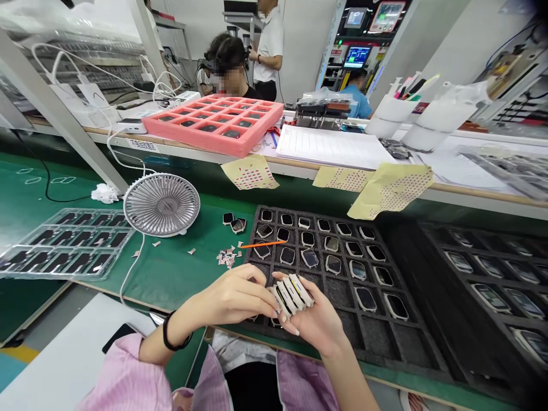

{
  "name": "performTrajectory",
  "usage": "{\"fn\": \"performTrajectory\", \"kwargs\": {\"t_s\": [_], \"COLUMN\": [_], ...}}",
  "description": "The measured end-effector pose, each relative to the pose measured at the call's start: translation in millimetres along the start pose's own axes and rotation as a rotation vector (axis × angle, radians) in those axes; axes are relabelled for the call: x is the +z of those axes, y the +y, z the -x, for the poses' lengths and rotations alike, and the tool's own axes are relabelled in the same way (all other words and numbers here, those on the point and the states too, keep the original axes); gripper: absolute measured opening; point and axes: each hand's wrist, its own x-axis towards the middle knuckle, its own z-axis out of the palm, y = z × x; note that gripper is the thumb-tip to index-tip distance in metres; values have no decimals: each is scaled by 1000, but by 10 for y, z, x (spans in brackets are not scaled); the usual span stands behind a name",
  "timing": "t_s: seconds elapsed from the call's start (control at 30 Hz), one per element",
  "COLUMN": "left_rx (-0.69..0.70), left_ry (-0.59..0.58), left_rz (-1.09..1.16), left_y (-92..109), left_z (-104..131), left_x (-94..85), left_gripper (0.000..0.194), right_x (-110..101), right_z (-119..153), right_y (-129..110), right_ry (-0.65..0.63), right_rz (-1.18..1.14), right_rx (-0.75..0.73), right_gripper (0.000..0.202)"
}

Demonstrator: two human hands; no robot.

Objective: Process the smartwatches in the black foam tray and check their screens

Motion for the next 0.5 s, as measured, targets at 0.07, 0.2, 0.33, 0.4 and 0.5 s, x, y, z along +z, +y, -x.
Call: {"fn": "performTrajectory", "kwargs": {"t_s": [0.07, 0.2, 0.33, 0.4, 0.5], "left_rx": [-7, 14, -3, -43, -120], "left_ry": [-11, -11, -76, -151, -240], "left_rz": [-22, -14, 4, 18, 65], "left_y": [8, 23, 35, 40, 40], "left_z": [-1, -18, -48, -60, -58], "left_x": [-25, -45, -54, -54, -18], "left_gripper": [19, 19, 25, 28, 33], "right_x": [10, 19, 21, 5, -48], "right_z": [2, 14, 34, 40, 39], "right_y": [4, 13, 17, 24, 54], "right_ry": [-20, -42, -41, -31, -13], "right_rz": [7, 13, 29, 59, 106], "right_rx": [4, 20, 21, 19, 38], "right_gripper": [36, 37, 37, 37, 36]}}
